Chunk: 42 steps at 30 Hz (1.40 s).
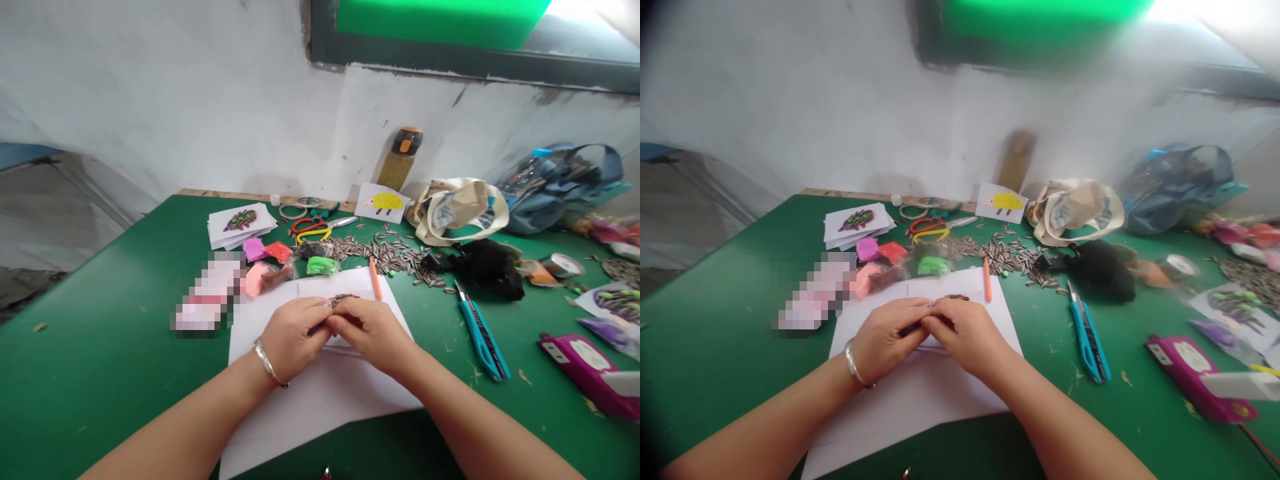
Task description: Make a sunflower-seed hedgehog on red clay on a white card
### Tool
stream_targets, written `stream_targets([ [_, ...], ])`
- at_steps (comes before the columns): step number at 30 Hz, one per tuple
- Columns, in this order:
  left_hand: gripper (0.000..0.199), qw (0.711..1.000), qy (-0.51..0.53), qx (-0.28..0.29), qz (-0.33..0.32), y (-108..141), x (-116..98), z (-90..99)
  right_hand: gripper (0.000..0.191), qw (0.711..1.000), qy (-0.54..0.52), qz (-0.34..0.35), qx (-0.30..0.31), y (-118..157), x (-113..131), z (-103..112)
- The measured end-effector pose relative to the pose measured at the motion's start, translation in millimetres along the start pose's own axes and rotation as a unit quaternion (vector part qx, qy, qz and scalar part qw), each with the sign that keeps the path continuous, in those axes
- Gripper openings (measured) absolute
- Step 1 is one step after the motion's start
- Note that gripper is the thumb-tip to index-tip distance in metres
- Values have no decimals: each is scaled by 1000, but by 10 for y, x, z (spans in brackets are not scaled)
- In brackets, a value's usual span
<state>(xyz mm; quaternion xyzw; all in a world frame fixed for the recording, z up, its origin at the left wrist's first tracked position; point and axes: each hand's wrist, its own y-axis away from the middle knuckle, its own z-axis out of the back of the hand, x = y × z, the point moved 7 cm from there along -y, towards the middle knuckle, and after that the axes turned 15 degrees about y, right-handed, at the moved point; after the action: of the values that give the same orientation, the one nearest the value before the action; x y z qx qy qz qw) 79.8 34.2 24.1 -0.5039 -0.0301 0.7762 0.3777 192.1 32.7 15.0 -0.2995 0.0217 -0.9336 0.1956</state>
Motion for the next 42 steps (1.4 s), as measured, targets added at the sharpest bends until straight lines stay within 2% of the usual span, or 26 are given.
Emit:
stream_targets([
  [4, 18, 999, -29, -23, -20, 10, -4, 33, 12, 997, -65, -42, 27, 7, -53, -31],
  [8, 19, 999, -38, -19, -19, 5, -3, 34, 12, 990, -112, -74, 50, 21, -100, -73],
  [18, 14, 997, -36, -51, -43, -2, -7, 55, 23, 999, -38, -27, 16, 24, -38, -30],
  [21, 14, 996, -38, -61, -46, 10, 4, 70, 21, 999, -26, -13, 16, 23, -6, -8],
  [26, 12, 997, -43, -55, -46, 22, -1, 64, 16, 998, -32, -46, 39, 6, -71, -33],
  [31, 11, 997, -47, -52, -45, 26, -9, 61, 8, 979, -146, -114, 83, 23, -164, -132],
  [33, 11, 996, -53, -53, -46, 27, -7, 63, 4, 968, -200, -125, 90, 30, -170, -150],
  [35, 11, 996, -56, -57, -44, 29, 3, 72, 7, 965, -217, -118, 84, 25, -163, -133],
  [38, 12, 995, -61, -70, -48, 34, 5, 93, 18, 977, -180, -91, 71, 15, -146, -86],
  [42, 12, 994, -62, -74, -44, 33, 2, 111, 23, 990, -112, -72, 55, 20, -133, -40],
])
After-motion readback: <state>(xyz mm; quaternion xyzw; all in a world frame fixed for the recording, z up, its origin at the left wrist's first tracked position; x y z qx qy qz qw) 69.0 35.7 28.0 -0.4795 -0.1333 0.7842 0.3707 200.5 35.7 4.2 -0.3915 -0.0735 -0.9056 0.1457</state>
